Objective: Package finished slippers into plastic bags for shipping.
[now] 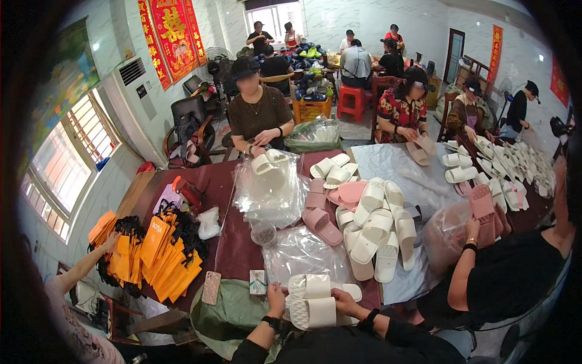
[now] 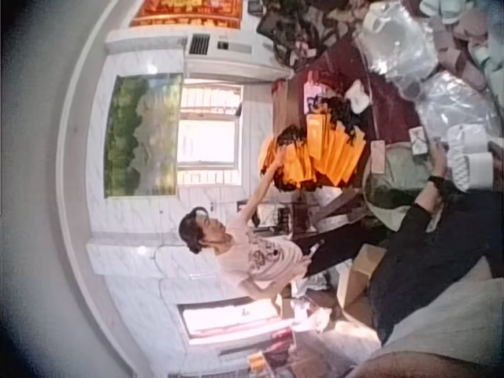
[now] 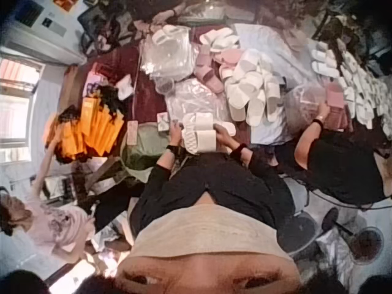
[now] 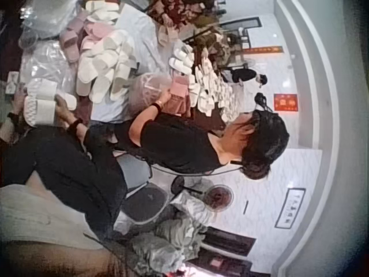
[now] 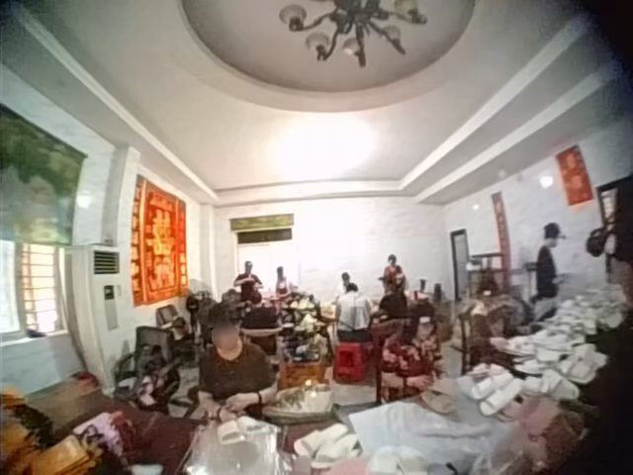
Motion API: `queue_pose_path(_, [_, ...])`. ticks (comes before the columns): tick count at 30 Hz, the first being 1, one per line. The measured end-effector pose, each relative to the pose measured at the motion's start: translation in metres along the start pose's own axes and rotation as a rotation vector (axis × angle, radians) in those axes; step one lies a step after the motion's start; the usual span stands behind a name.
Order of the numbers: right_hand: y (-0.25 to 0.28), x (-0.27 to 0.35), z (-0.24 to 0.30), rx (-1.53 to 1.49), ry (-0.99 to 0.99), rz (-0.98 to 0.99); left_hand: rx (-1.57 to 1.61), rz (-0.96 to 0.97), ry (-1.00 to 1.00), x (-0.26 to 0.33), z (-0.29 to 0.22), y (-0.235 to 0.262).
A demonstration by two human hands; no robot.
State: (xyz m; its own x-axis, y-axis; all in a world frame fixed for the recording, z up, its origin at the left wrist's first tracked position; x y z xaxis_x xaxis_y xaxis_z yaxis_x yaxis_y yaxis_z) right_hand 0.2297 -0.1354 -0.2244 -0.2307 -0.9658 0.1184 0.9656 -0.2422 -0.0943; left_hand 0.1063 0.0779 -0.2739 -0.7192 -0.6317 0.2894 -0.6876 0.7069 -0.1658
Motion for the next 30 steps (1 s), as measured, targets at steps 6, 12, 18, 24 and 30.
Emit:
queue_pose_path(6, [0.013, -0.003, 0.035, -0.164, 0.096, -0.071, -0.863, -0.045, -0.302, 0.001, -0.063, -0.024])
queue_pose_path(12, [0.011, 0.006, 0.041, -0.161, 0.075, -0.011, -1.158, 0.306, -0.148, 0.024, -0.089, -0.077])
queue_pose_path(18, [-0.009, 0.022, 0.046, -0.225, -0.007, 0.017, -1.147, 0.344, -0.172, 0.034, -0.082, -0.077])
queue_pose_path(24, [-0.013, 0.017, 0.036, -0.090, -0.013, 0.072, -0.899, 0.309, -0.322, 0.028, -0.097, -0.065])
queue_pose_path(30, [-0.008, 0.012, 0.069, -0.028, 0.098, -0.033, -0.749, 0.197, -0.326, 0.020, -0.130, -0.054])
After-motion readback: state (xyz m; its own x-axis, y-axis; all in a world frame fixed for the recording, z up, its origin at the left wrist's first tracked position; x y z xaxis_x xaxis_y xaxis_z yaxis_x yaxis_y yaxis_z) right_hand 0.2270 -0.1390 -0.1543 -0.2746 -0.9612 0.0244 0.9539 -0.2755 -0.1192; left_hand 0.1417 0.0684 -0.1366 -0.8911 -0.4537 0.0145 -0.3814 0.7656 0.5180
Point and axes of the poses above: each hand's wrist, its own x-axis away from the middle knuckle, its own y-axis out of the back of the hand, z = x × y, the point moved 10 cm from there along -x, towards the middle knuckle, and after that the axes turned 15 degrees about z, right-handed, at the moved point
